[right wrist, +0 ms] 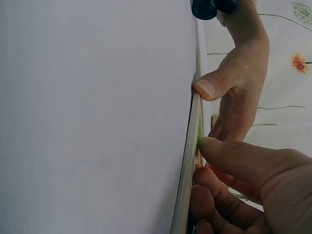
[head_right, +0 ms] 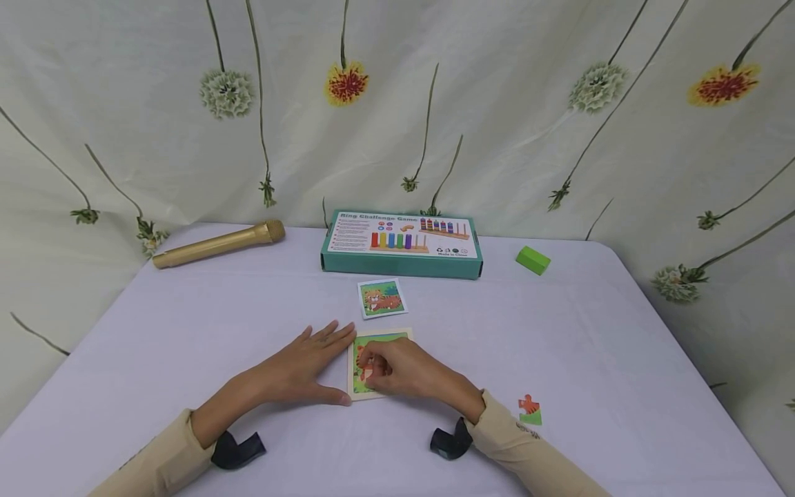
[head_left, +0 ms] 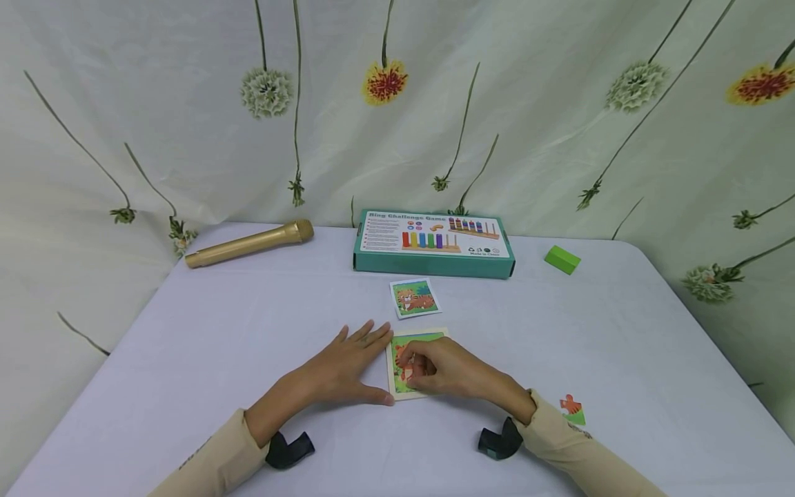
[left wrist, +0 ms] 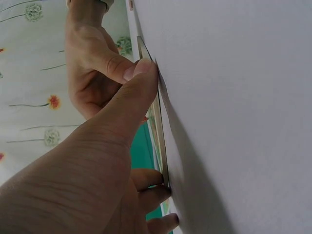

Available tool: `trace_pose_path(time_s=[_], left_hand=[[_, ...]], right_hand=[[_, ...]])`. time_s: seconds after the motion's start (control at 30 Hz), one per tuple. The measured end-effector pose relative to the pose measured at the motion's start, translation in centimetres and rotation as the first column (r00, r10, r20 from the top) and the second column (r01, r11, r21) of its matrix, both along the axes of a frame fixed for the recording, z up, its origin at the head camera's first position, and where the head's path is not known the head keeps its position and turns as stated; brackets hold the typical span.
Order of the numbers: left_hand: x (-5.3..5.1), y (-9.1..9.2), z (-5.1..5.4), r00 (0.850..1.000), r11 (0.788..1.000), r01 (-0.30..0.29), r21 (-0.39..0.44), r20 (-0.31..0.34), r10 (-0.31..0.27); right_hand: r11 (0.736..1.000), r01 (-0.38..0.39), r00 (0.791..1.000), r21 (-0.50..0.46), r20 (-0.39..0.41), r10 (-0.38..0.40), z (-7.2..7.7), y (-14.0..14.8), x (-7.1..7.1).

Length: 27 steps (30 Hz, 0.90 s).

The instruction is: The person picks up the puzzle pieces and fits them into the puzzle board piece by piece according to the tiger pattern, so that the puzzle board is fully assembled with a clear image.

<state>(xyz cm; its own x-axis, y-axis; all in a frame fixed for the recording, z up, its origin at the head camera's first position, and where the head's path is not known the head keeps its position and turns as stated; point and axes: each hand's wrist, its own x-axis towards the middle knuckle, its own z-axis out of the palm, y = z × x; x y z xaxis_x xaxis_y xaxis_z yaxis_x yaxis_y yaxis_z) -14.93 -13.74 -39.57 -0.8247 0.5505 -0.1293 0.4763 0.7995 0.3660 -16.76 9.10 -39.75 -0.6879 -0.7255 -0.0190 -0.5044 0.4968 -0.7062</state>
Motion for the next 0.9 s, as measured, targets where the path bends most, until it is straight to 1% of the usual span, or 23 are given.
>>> trace_pose_path(time_s=[0.27,0.53,0.7,0.9], left_hand=[[0.0,0.0,0.0,1.000,1.000,-0.003,-0.008,0.003,0.003],[-0.1,0.0,-0.3,1.000,1.000,-0.008,-0.014,0.007,0.008],[-0.2,0.0,-0.5,1.000,1.000,-0.012,-0.024,0.000,0.012],[-0.2,0.0,-0.5,1.000,1.000,-0.016,-0.015,0.004,0.016]], right_hand=[[1.000,0.004,1.000,-0.004,0.009,-0.004,0.1,0.1,0.0],[0.999,-0.023,0.999,-0.022,0.030,0.024,0.4,0.9,-0.1],[0.999,0.015,1.000,-0.032,-0.015,-0.016,0.7,2.5,-0.3],[0.997,0.069,0.996,-0.036,-0.050,-0.071,1.2,5.3,-0.4]])
